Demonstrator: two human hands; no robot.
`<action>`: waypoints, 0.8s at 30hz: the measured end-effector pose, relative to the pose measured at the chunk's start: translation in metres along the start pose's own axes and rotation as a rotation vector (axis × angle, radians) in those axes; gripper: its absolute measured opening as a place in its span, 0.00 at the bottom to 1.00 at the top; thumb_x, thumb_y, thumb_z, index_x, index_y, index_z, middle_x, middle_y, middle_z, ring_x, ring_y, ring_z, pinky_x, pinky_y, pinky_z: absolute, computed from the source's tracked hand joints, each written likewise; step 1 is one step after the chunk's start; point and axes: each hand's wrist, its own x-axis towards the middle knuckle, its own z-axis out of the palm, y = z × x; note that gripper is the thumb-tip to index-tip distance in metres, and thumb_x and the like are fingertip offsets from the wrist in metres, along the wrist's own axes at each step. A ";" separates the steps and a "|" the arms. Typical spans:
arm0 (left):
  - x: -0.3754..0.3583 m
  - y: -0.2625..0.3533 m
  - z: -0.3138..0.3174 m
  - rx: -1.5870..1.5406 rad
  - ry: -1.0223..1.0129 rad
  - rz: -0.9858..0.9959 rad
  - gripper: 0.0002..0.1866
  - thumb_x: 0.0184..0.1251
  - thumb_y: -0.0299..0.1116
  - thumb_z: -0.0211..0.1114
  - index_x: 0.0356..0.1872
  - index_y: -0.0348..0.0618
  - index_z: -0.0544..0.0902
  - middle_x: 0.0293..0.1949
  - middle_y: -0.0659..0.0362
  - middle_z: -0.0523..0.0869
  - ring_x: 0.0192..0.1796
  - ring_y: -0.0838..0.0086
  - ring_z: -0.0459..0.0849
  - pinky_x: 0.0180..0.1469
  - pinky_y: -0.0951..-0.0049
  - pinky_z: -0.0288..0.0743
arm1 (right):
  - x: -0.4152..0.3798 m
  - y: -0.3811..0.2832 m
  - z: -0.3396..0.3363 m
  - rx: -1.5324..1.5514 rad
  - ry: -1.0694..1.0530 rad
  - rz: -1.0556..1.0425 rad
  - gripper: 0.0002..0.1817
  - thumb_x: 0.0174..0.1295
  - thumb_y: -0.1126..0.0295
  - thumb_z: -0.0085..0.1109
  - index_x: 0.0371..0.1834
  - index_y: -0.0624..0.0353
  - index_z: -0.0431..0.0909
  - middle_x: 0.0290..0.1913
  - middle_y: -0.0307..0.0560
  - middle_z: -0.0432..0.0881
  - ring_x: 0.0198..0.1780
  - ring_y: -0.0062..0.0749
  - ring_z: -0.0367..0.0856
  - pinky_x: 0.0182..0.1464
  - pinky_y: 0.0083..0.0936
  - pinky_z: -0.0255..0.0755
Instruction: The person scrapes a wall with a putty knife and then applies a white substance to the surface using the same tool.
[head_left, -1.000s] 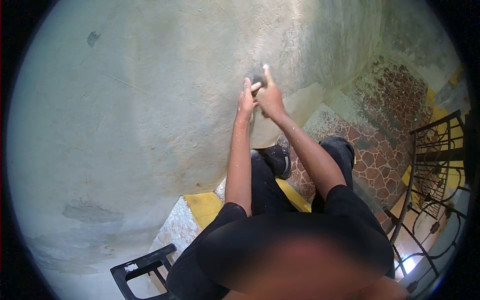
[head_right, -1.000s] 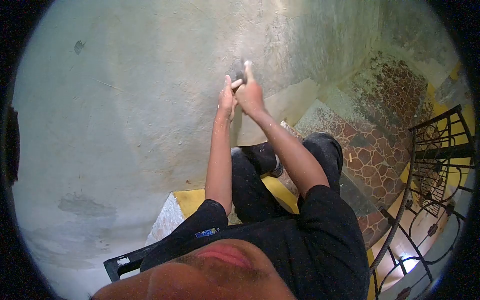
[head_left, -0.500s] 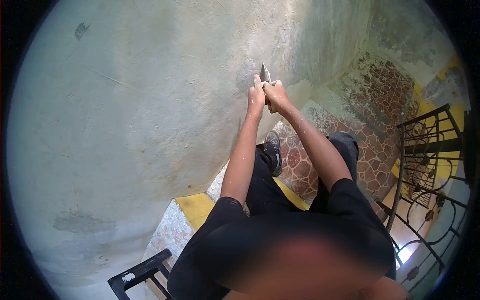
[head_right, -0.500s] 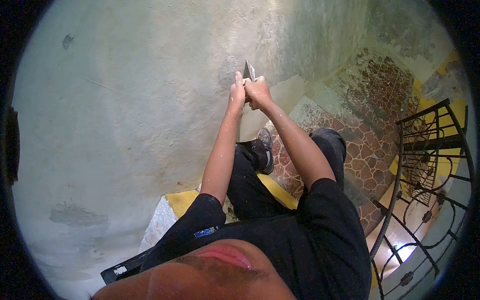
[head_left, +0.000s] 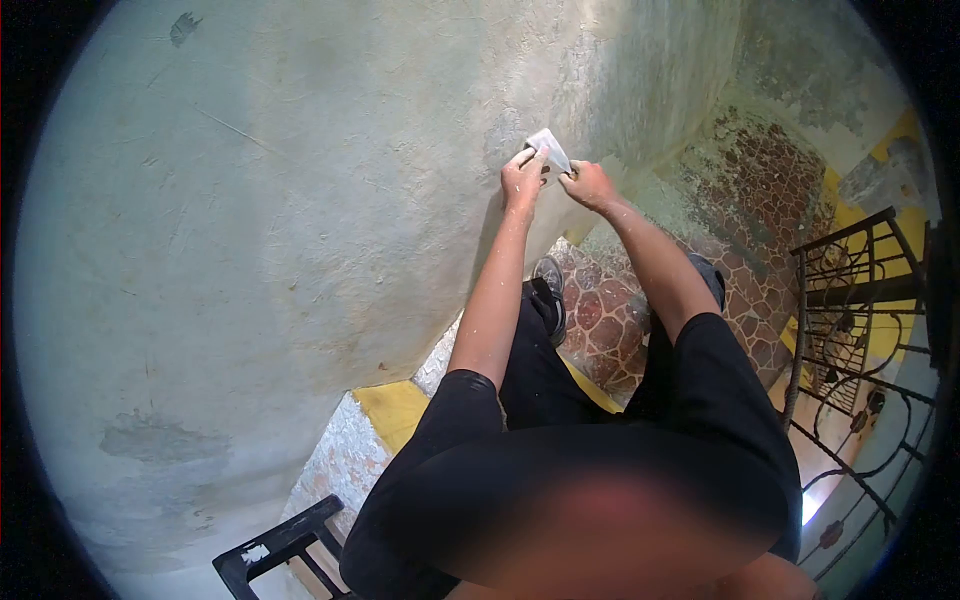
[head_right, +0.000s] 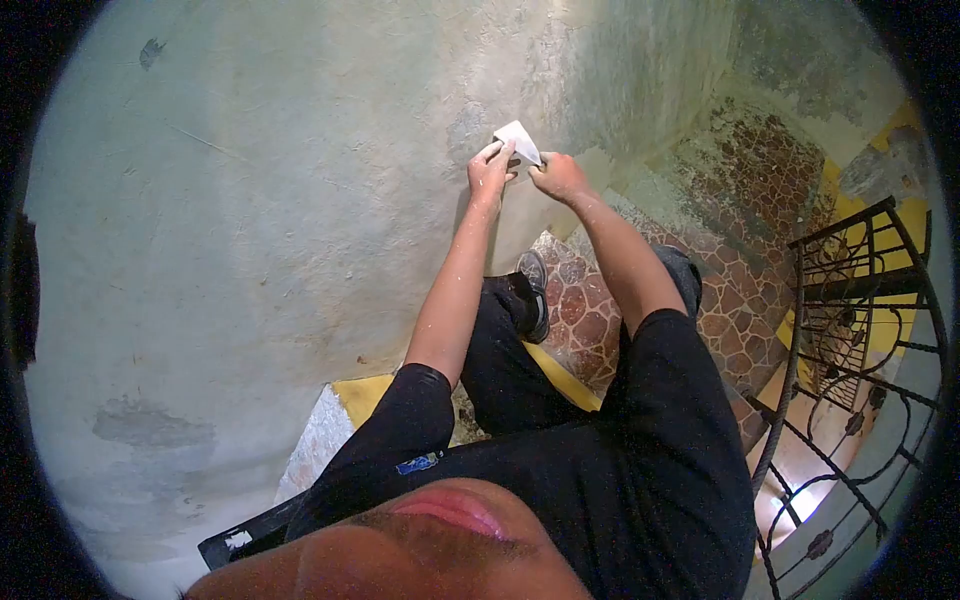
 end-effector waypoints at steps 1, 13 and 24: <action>0.003 -0.001 0.002 0.108 0.008 0.026 0.24 0.71 0.44 0.74 0.55 0.31 0.86 0.43 0.53 0.91 0.42 0.68 0.92 0.44 0.66 0.89 | 0.001 0.006 -0.008 -0.086 -0.060 -0.042 0.21 0.61 0.54 0.59 0.49 0.58 0.87 0.43 0.60 0.89 0.47 0.58 0.87 0.52 0.48 0.80; 0.033 -0.035 0.023 -0.400 0.015 0.013 0.12 0.72 0.24 0.66 0.48 0.22 0.85 0.44 0.46 0.90 0.44 0.61 0.92 0.44 0.62 0.93 | 0.021 0.035 -0.010 -0.163 0.008 -0.114 0.21 0.64 0.51 0.61 0.42 0.60 0.89 0.33 0.55 0.89 0.37 0.51 0.87 0.43 0.42 0.78; 0.027 -0.030 0.024 -0.349 0.063 -0.033 0.13 0.72 0.22 0.66 0.50 0.18 0.83 0.45 0.43 0.88 0.43 0.60 0.91 0.42 0.62 0.94 | 0.029 0.050 -0.001 0.545 -0.523 0.546 0.24 0.62 0.58 0.74 0.18 0.53 0.68 0.16 0.40 0.68 0.14 0.28 0.65 0.17 0.31 0.60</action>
